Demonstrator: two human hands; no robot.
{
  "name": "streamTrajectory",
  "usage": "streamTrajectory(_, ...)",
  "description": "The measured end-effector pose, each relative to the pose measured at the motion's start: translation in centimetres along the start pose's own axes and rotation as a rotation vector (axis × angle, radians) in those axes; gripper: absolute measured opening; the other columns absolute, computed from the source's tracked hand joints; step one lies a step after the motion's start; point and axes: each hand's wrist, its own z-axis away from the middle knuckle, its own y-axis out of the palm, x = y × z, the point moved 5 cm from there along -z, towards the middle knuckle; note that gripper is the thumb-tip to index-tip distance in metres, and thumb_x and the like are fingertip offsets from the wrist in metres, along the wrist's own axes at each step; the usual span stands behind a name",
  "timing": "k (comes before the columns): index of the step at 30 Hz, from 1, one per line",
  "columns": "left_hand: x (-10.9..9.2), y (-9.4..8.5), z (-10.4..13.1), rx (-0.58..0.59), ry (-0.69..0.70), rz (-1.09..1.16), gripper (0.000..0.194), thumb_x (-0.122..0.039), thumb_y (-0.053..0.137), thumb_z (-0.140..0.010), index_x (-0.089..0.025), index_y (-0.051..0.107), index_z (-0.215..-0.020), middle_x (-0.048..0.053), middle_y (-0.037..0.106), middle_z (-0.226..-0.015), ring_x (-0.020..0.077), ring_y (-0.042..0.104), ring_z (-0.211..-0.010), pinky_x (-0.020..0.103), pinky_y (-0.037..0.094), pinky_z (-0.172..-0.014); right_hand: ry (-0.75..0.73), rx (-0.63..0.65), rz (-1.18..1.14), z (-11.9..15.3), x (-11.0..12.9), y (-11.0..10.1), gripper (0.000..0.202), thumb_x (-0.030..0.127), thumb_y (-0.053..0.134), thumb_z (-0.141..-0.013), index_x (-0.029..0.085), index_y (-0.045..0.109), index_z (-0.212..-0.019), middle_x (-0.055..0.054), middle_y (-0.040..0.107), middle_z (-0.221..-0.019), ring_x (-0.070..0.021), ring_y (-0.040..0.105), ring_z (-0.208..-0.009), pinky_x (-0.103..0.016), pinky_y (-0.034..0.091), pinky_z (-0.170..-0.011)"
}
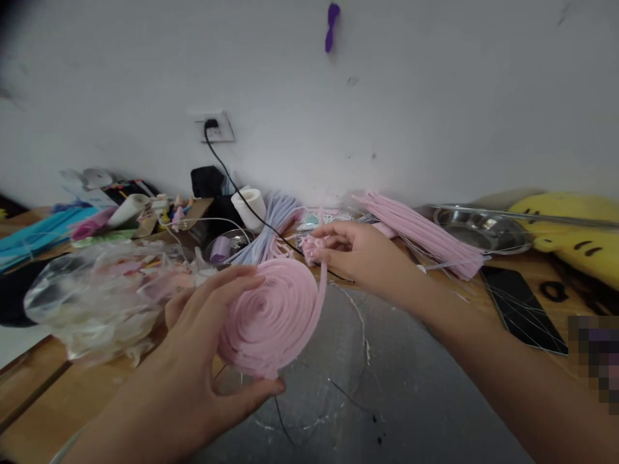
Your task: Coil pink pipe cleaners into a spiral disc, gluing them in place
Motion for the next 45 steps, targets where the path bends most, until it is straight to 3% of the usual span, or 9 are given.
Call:
streamTrajectory(6,-0.1,0.0,-0.1,-0.008,0.026,-0.019,0.075,-0.049,0.075,-0.063,-0.021,0.043,-0.124,0.018,0.057,-0.124,0.0398,0.056,-0.108,0.056,0.048,-0.082,-0.081,0.132,-0.092,-1.4,0.8,1.3,0.037,0.024,0.062,-0.082,0.022,0.057,-0.118,-0.003,0.075,-0.1,-0.0179,0.069,-0.095,-0.033,0.054,-0.083)
streamTrajectory(14,1.0,1.1,-0.5,0.046,-0.007,0.013,0.081,-0.057,0.078,-0.062,-0.024,0.041,-0.126,0.017,0.055,-0.127,0.0392,0.053,-0.114,0.058,0.042,-0.088,-0.124,0.3,-0.14,-3.9,0.1,3.3,0.022,0.033,0.064,-0.081,0.017,0.067,-0.096,-0.004,0.074,-0.092,-0.0129,0.066,-0.078,-0.025,0.049,-0.069)
streamTrajectory(21,2.9,0.9,0.2,0.026,-0.014,0.042,0.094,-0.092,0.038,-0.061,-0.029,0.046,-0.13,0.011,0.058,-0.13,0.045,0.037,-0.13,0.066,0.022,-0.102,-0.188,0.32,-0.073,-4.1,-0.1,3.2,0.018,0.031,0.062,-0.081,0.019,0.07,-0.09,-0.003,0.073,-0.093,-0.0153,0.065,-0.084,-0.03,0.049,-0.078)
streamTrajectory(23,4.1,0.5,-0.5,0.034,0.009,0.228,0.075,-0.083,0.026,-0.078,-0.032,0.048,-0.128,0.007,0.057,-0.132,0.0349,0.044,-0.128,0.057,0.03,-0.104,-0.202,0.33,-0.077,-4.1,0.1,3.4,0.019,0.033,0.061,-0.082,0.018,0.07,-0.09,-0.003,0.073,-0.092,-0.0151,0.065,-0.082,-0.029,0.049,-0.076)
streamTrajectory(25,5.8,0.1,-1.6,-0.015,-0.025,0.301,0.049,-0.054,0.018,-0.099,-0.03,0.047,-0.13,0.006,0.052,-0.137,0.0231,0.045,-0.13,0.046,0.036,-0.105,-0.22,0.338,-0.078,-4.1,0.2,3.5,0.02,0.033,0.06,-0.082,0.018,0.071,-0.089,-0.003,0.073,-0.091,-0.0151,0.065,-0.083,-0.029,0.048,-0.075)
streamTrajectory(28,7.7,0.6,-3.5,-0.046,-0.089,0.326,0.034,-0.037,0.037,-0.098,-0.023,0.054,-0.125,0.008,0.056,-0.132,0.0221,0.046,-0.128,0.045,0.034,-0.108,-0.232,0.34,-0.069,-4.2,0.3,3.6,0.018,0.03,0.061,-0.082,0.019,0.071,-0.089,-0.002,0.073,-0.093,-0.0148,0.064,-0.084,-0.029,0.047,-0.077)
streamTrajectory(30,7.9,1.6,-4.3,0.034,-0.086,0.361,0.028,-0.031,0.042,-0.096,-0.023,0.061,-0.114,0.004,0.067,-0.113,0.0186,0.06,-0.108,0.037,0.047,-0.095,-0.23,0.338,-0.058,-4.1,0.3,3.5,0.018,0.031,0.06,-0.083,0.019,0.071,-0.09,-0.002,0.073,-0.092,-0.0147,0.064,-0.083,-0.029,0.046,-0.078)
streamTrajectory(33,7.5,2.5,-4.7,0.128,-0.103,0.414,0.019,-0.026,0.049,-0.092,-0.023,0.069,-0.092,-0.001,0.069,-0.082,0.0138,0.064,-0.076,0.025,0.05,-0.068,-0.233,0.361,-0.061,-3.8,0.3,3.6,0.021,0.035,0.059,-0.084,0.019,0.071,-0.089,-0.002,0.072,-0.091,-0.015,0.063,-0.082,-0.03,0.046,-0.077)
streamTrajectory(45,6.7,2.3,-4.3,0.2,-0.256,0.654,0.028,-0.037,0.048,-0.087,-0.016,0.062,-0.074,-0.002,0.055,-0.064,0.0107,0.049,-0.058,0.021,0.04,-0.053,-0.161,0.368,-0.005,-2.9,-0.4,3.4,0.045,0.054,0.052,-0.086,0.018,0.05,-0.06,0.005,0.033,-0.057,-0.0086,0.03,-0.053,-0.026,0.02,-0.049)
